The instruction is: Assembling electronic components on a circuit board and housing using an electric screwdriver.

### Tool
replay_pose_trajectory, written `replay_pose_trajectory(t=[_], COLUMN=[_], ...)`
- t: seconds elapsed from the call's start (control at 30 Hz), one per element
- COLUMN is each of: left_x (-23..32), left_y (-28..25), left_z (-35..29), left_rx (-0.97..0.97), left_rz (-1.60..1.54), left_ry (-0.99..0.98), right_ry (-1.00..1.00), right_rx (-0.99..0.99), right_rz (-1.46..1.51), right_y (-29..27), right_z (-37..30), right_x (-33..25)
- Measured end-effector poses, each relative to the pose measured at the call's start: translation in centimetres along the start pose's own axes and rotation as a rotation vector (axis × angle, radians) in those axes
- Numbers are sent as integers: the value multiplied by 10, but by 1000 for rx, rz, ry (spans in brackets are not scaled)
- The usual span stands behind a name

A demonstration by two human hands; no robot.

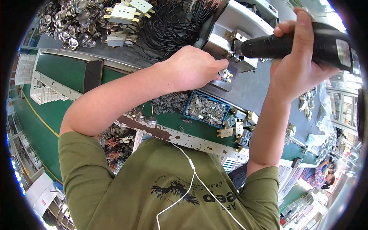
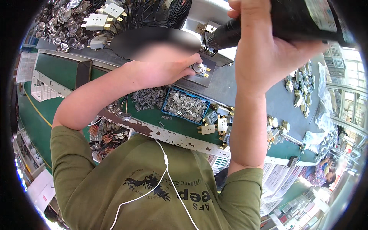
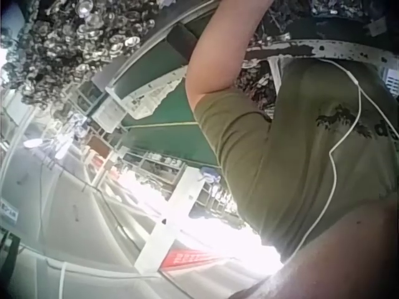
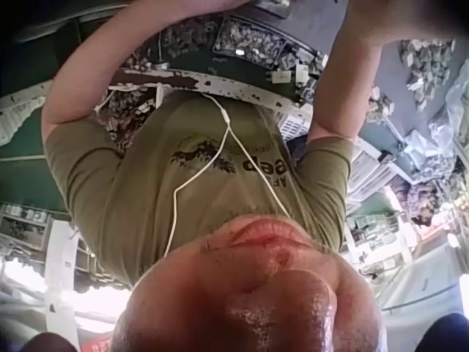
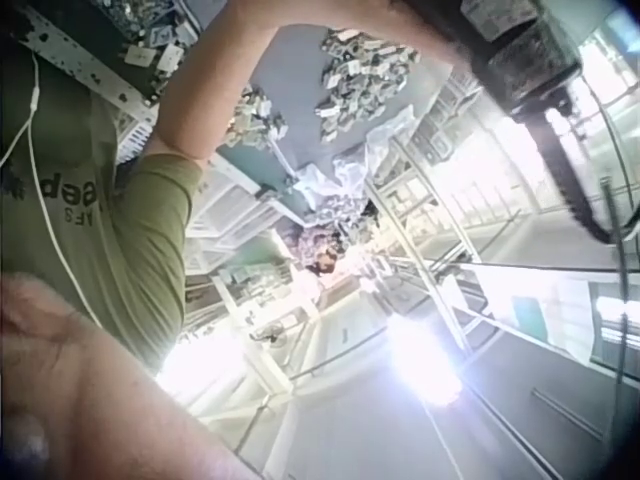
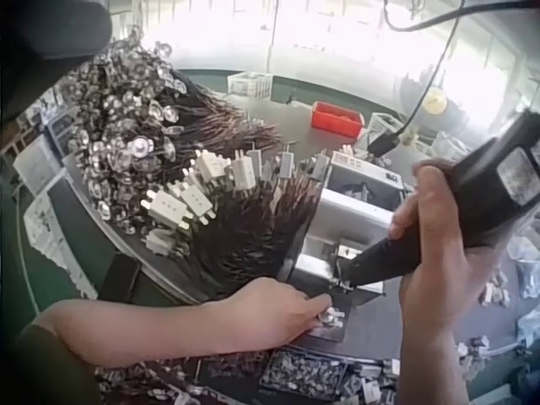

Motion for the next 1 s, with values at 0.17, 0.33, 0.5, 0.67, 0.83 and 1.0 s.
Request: replay_pose_trajectory(t=[0.17,0.33,0.5,0.67,0.83,1.0], left_x=[-1,-2,-4,-2,-5,-4], left_y=[0,1,3,0,4,3], left_z=[-1,-3,-5,-3,-4,-4], left_rx=[-2,8,31,21,85,79], left_rz=[16,21,36,22,-1,43], left_ry=[-2,-2,15,-3,55,82], right_ry=[1,10,199,201,51,35], right_rx=[-178,-440,-337,-280,229,-161], right_rz=[-52,-116,-105,-241,-173,-195], right_y=[10,1,21,16,40,15], right_z=[2,14,14,12,-10,-3], right_x=[-2,1,-27,-17,-17,-11])
Point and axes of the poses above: each hand's wrist, its own z-axis towards the middle knuckle, its own y-axis out of the palm, x = y × z, the point moved 1 cm from there along z, towards the middle knuckle, and after that the axes turned 11 degrees about -z, right-handed, at the moved point
